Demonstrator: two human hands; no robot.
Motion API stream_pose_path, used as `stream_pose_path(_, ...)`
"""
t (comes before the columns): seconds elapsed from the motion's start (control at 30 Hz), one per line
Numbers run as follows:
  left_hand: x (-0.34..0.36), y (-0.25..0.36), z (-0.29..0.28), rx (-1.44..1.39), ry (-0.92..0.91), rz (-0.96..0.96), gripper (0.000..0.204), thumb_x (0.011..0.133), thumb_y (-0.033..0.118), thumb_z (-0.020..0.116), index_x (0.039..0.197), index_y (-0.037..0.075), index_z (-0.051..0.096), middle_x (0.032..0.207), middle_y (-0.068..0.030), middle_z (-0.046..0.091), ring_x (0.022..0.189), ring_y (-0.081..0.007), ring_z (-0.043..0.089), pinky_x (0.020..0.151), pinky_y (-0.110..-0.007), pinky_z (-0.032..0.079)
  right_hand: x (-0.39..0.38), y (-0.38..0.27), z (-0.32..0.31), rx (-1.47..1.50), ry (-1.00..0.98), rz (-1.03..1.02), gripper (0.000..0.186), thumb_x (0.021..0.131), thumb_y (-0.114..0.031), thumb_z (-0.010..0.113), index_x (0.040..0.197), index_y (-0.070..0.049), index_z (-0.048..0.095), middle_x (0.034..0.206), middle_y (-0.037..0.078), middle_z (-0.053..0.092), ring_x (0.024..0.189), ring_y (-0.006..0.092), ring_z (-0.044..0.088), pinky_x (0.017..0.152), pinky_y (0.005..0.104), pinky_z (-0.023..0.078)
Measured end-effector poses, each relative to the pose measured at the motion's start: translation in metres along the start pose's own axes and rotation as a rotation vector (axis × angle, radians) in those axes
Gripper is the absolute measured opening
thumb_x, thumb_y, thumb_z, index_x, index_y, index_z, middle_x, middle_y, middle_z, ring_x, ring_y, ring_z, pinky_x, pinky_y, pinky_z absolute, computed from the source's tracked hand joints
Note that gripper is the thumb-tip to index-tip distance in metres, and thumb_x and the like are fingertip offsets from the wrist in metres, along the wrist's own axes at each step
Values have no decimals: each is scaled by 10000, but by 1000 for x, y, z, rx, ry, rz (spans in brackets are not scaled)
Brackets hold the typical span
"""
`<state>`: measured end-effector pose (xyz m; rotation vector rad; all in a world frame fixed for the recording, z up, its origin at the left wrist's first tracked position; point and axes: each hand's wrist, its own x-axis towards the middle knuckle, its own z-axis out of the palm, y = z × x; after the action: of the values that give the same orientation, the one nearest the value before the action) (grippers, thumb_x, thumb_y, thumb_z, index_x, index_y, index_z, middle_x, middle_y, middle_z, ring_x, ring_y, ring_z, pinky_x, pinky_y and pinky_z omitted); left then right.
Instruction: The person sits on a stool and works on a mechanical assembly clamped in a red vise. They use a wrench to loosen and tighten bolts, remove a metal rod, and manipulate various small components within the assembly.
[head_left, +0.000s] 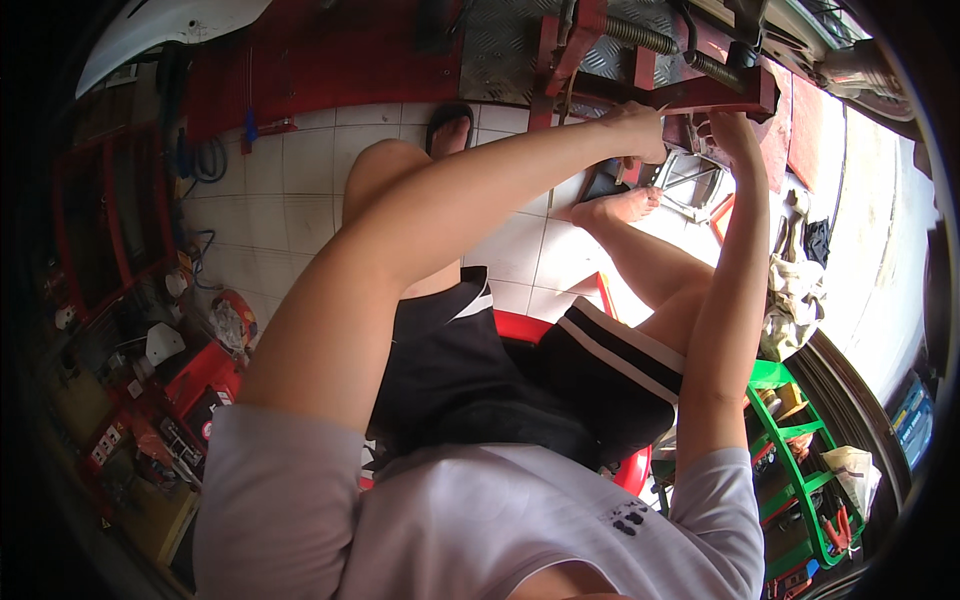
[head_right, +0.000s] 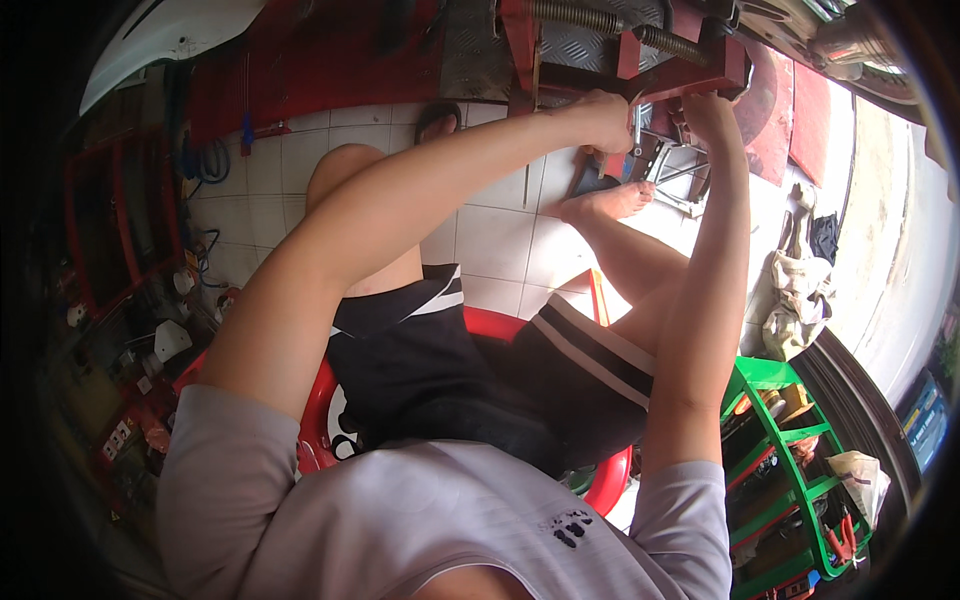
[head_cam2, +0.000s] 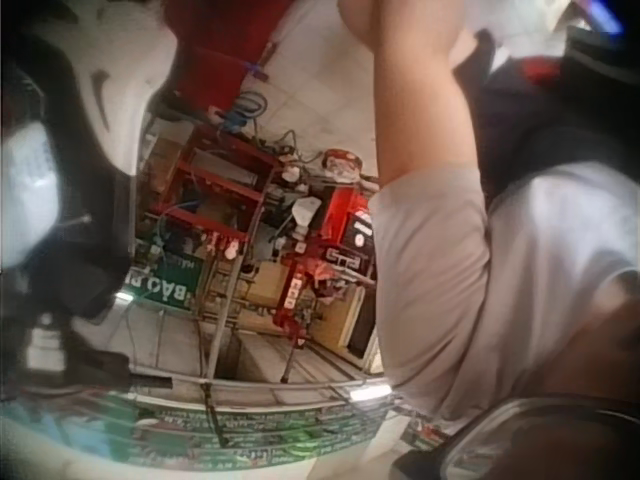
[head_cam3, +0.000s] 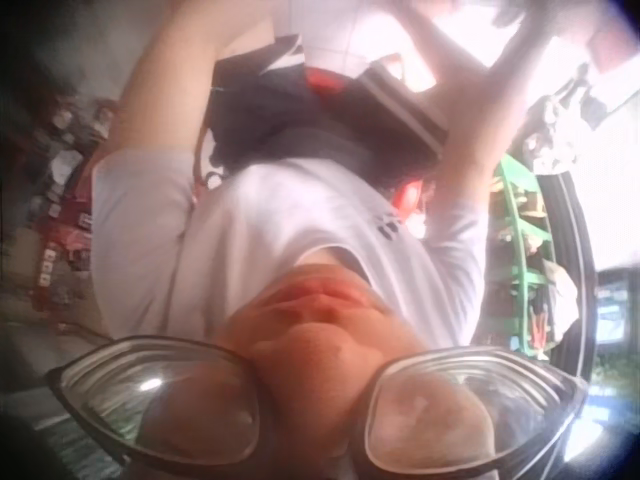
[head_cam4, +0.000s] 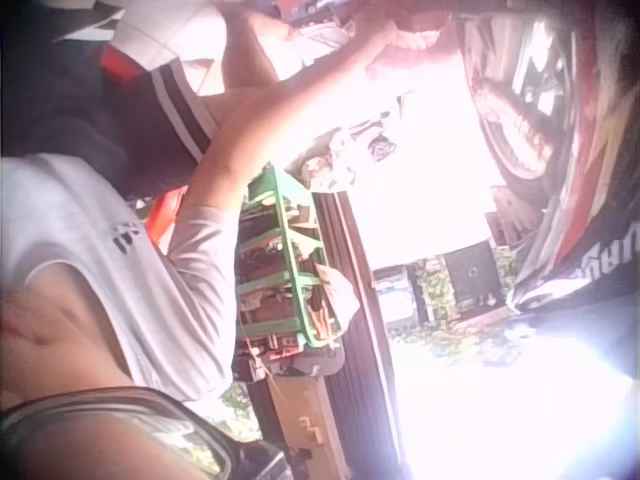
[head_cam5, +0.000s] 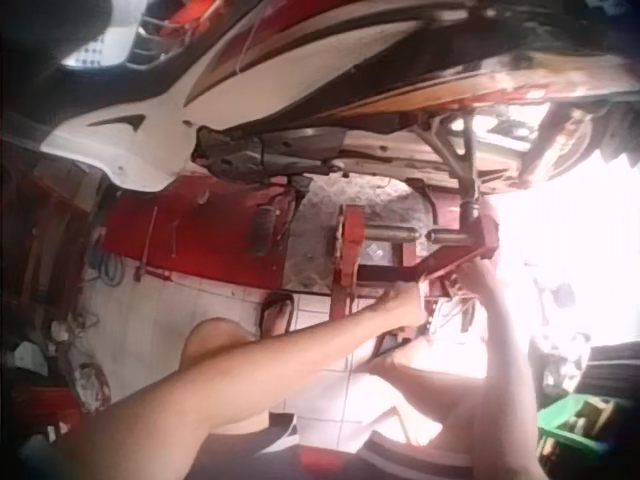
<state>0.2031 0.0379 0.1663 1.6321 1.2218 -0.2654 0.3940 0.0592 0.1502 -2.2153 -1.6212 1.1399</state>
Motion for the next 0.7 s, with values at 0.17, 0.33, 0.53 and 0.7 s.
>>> stream_pose_path(0.17, -45, -15, -5, 260, -391, 130, 239, 724, 240, 704, 789, 12, 675, 704, -71, 666, 627, -148, 644, 584, -292, 534, -6, 0, -8, 92, -48, 10, 301, 901, -226, 420, 1068, -14, 553, 903, 90, 681, 724, 177, 663, 602, 311, 510)
stream_pose_path(0.33, -71, -45, -24, 337, -877, -59, 309, 751, 220, 729, 972, 14, 664, 924, -74, 683, 779, -162, 645, 683, -293, 524, -12, -5, -24, 86, -180, 81, 325, 918, -284, 466, 1138, -54, 531, 876, 55, 664, 713, 158, 635, 614, 300, 491)
stream_pose_path(0.53, -89, -80, -25, 796, -705, -388, 314, 756, 185, 704, 1002, -5, 657, 995, -119, 668, 912, -228, 641, 785, -334, 503, -26, -13, -41, 54, -281, 131, 340, 938, -386, 479, 1101, -99, 559, 896, 33, 649, 750, 140, 615, 663, 285, 474)
stream_pose_path(0.7, -25, -202, -18, 234, -111, -540, 283, 754, 79, 578, 1021, 46, 665, 1073, -182, 637, 1038, -289, 606, 847, -383, 487, -32, -26, -45, 73, -315, 89, 362, 934, -404, 481, 1116, -106, 572, 923, 38, 647, 761, 142, 616, 667, 277, 477)
